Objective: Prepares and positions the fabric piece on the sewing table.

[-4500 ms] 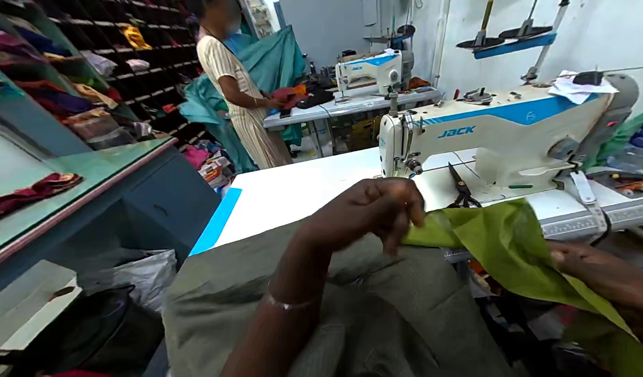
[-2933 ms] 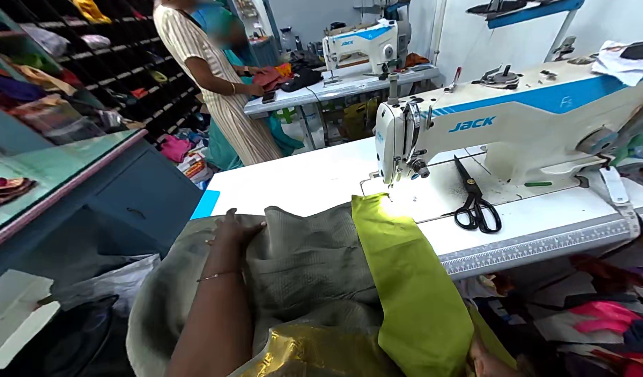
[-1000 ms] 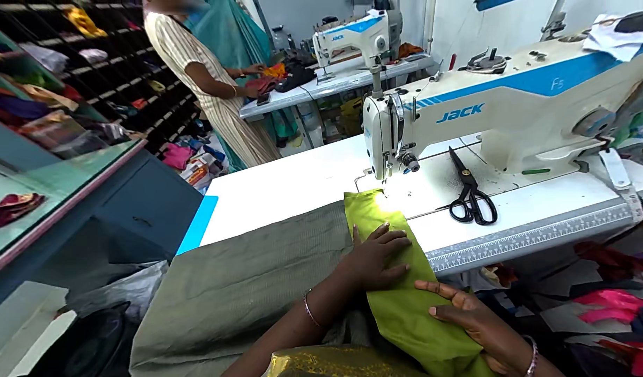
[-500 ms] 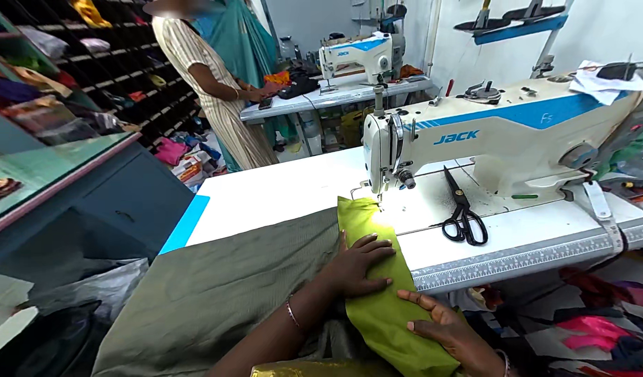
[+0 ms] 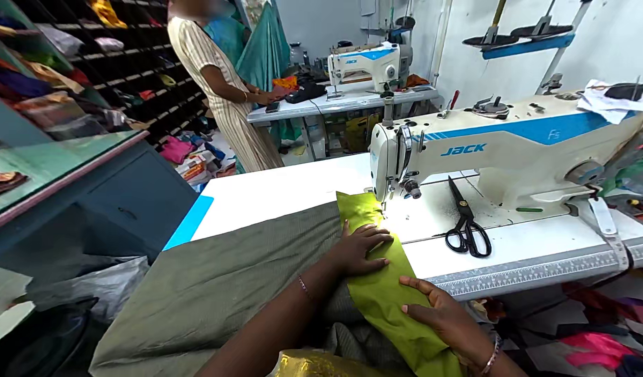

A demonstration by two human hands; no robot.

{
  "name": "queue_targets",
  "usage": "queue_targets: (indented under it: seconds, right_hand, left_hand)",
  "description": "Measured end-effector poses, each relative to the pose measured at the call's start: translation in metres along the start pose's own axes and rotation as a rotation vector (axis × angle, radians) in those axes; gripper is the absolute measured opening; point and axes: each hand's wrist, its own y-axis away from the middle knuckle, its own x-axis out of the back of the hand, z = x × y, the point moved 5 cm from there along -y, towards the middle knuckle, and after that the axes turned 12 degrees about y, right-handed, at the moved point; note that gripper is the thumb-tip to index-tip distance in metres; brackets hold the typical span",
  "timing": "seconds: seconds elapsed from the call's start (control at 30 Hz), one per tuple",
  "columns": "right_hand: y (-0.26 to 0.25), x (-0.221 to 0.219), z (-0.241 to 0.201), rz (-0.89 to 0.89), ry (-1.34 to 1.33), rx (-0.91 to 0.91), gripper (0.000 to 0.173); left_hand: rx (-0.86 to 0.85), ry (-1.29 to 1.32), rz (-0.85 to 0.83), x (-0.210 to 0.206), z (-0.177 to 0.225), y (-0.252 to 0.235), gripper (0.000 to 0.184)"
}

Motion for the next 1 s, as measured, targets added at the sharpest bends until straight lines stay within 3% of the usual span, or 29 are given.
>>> queue_targets:
  seconds: [0.2,0.4,1.0]
  right_hand:
    - [0.008,-0.009,-0.012,-0.014,-0.037,0.048,0.055]
    - [0.007,-0.005,0.001,-0.009,-0.003,-0.031,0.057]
    - [0.004,0.013,0.005,0.116,0.175,0.0,0.053]
  left_hand:
    - [0.018,0.007,-0.027,0.001,-0.012,-0.009,0.051]
    - [0.122,-0.042,-0.08,0.0,0.031,0.002,0.04]
    - [0.108,-0.048,-0.027,-0.024,0.015,0.014,0.053]
